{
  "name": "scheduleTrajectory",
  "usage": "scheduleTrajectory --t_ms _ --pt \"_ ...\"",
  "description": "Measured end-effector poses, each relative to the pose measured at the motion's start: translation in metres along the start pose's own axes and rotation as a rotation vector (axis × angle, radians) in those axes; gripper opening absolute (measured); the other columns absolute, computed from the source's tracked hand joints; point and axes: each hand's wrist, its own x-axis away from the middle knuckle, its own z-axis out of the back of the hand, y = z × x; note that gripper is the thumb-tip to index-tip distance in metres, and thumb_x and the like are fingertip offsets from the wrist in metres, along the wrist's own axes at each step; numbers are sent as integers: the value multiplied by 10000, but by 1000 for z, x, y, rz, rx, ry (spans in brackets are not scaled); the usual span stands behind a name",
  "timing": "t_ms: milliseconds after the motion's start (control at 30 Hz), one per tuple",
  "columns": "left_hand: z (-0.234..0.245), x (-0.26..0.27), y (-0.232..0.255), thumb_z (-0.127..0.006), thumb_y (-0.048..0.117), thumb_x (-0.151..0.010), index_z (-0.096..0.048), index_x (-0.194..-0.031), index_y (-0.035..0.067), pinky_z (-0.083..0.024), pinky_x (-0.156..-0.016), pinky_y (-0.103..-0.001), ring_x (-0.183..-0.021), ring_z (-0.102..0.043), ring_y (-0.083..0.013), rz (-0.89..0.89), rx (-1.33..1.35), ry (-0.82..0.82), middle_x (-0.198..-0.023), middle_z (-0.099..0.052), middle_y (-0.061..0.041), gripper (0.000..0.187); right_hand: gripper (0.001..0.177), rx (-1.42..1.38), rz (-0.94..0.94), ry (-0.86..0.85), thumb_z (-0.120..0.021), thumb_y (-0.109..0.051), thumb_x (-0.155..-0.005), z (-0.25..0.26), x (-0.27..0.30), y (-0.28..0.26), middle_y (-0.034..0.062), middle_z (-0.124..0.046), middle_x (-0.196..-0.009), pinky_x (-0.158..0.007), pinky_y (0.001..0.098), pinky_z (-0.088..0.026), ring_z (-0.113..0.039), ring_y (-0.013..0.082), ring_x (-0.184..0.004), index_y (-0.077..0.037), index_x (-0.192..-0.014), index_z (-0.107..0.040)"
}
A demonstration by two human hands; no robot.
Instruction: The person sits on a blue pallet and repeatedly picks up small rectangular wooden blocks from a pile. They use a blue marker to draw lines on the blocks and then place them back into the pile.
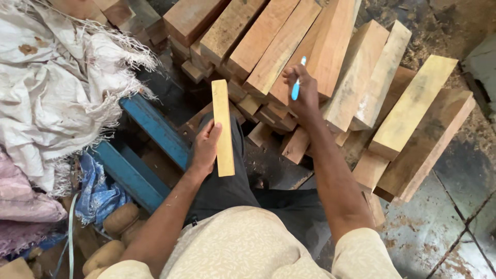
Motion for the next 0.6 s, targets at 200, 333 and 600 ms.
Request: scheduleTrajectory --t_ms 200,333,600 --pt "6 -7 -4 -545 265 -1059 -655 -1253 11 -482 -703 -239 -804 -565 -39 40 70 33 -946 -635 26 338 288 345 -116 14 -623 -299 -1073 -10 -14 -44 109 -657 -792 -676 344 -511 -605 168 -726 -13 -1092 -660" --pt "10 -5 -2 -531 269 -1084 -643 -1232 10 -479 -674 -250 -765 -566 -61 60 134 31 -922 -631 -4 319 288 401 -104 112 -675 -294 -1024 -4 -23 -46 144 -745 -903 -735 346 -560 -727 210 -833 -17 -1105 -664" --pt "6 -4 5 -500 273 -1089 -612 -1284 6 -516 -714 -260 -801 -607 -75 95 172 27 -969 -651 -22 349 539 938 -19 -24 -822 -322 -959 45 -29 -42 232 -649 -1340 -1023 490 -498 -610 354 -1230 -64 -1370 -589"
